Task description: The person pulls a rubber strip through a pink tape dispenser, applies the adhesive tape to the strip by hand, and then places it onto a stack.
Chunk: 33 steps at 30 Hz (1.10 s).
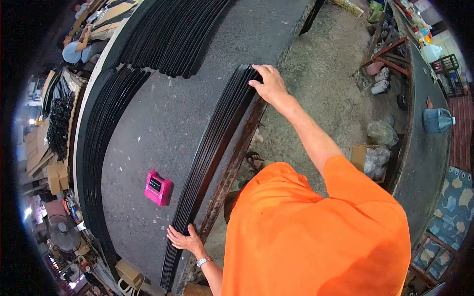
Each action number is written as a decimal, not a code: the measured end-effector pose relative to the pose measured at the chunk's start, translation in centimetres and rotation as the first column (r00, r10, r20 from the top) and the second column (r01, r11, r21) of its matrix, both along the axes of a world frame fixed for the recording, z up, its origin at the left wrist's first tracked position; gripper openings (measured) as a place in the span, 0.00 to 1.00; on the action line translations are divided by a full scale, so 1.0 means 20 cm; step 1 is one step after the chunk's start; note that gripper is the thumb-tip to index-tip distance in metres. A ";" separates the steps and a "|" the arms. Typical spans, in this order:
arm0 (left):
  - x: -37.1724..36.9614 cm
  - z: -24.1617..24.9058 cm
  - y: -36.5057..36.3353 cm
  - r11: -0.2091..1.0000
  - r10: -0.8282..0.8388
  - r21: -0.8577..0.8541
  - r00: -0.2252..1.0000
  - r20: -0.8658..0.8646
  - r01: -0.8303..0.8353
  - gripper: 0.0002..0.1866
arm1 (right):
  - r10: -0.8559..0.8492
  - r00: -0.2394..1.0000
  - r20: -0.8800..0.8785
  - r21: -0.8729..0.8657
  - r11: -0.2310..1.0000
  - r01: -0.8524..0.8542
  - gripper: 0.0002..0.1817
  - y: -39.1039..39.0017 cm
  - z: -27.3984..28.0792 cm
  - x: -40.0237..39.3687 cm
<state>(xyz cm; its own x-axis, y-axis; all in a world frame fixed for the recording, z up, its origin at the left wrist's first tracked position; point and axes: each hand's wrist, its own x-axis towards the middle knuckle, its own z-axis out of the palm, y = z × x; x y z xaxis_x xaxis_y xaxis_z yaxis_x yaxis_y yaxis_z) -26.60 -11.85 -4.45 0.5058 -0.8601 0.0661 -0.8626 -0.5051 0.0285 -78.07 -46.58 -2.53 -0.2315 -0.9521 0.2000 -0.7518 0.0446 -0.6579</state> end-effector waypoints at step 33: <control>-0.02 0.01 -0.01 1.000 0.005 -0.008 1.000 0.000 -0.005 0.49 | 0.270 0.960 -0.078 0.241 0.939 -0.244 0.22 -0.12 0.07 -0.20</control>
<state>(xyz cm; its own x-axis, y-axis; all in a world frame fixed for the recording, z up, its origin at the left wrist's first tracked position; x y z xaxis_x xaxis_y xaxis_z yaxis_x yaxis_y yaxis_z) -27.01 -12.00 -4.17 0.5099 -0.8571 0.0734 -0.8602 -0.5089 0.0328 -81.99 -49.01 -1.08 0.0379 -0.9991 -0.0180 -0.8232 -0.0210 -0.5673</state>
